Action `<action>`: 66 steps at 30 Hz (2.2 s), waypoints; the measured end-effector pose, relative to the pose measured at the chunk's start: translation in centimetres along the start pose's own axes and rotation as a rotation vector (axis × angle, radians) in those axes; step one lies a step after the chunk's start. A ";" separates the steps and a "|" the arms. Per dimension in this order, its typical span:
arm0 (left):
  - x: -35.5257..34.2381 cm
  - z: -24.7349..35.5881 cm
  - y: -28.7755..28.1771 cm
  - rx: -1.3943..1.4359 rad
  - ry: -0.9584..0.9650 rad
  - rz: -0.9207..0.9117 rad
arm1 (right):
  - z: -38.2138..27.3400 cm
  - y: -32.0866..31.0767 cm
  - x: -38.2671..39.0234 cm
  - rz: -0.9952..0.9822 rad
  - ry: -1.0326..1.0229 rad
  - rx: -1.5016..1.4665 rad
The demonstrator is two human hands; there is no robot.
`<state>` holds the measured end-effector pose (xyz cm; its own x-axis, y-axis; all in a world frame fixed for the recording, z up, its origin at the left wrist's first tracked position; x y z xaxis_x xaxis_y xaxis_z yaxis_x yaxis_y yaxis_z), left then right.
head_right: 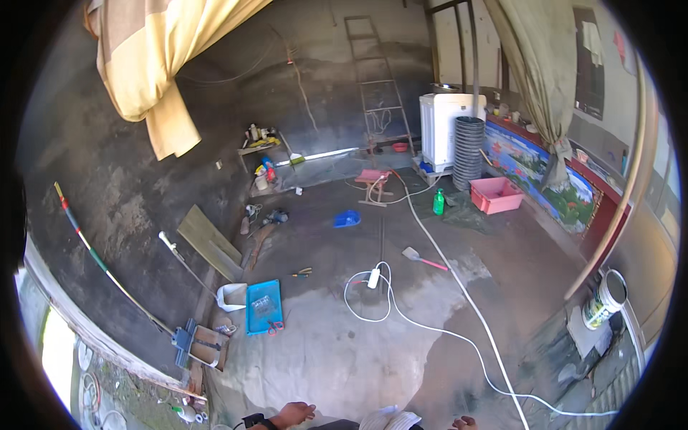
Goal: Repairing a metal frame structure using pliers and a screwdriver in a workshop area.
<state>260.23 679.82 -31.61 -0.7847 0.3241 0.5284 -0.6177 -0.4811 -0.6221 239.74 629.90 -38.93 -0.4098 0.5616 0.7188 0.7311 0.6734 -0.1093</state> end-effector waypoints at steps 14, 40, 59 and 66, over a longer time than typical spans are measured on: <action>4.0 -5.0 15.5 0.077 -0.185 0.435 | -15.5 6.3 -12.8 -0.347 -0.021 0.435; 10.7 14.4 19.0 0.638 -0.648 0.533 | -19.9 3.5 -19.8 -0.561 0.068 0.531; 11.4 15.1 21.5 0.904 -0.638 0.707 | -19.6 3.2 -20.9 -0.554 0.049 0.623; 12.2 19.9 18.6 0.716 -0.680 0.690 | -20.2 2.9 -20.0 -0.539 0.037 0.596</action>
<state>240.22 658.58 -25.24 -0.6168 -0.5717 0.5411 0.2593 -0.7966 -0.5461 261.03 610.89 -39.73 -0.5971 0.0773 0.7984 0.0198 0.9965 -0.0816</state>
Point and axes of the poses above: each hand's wrist, its own x-axis away from the middle knuckle, its own y-axis out of the palm, z = x × y, the point moved 3 cm from there along -x, towards the middle knuckle, and after that the axes turned 6 degrees about z, right-handed, at the moved point
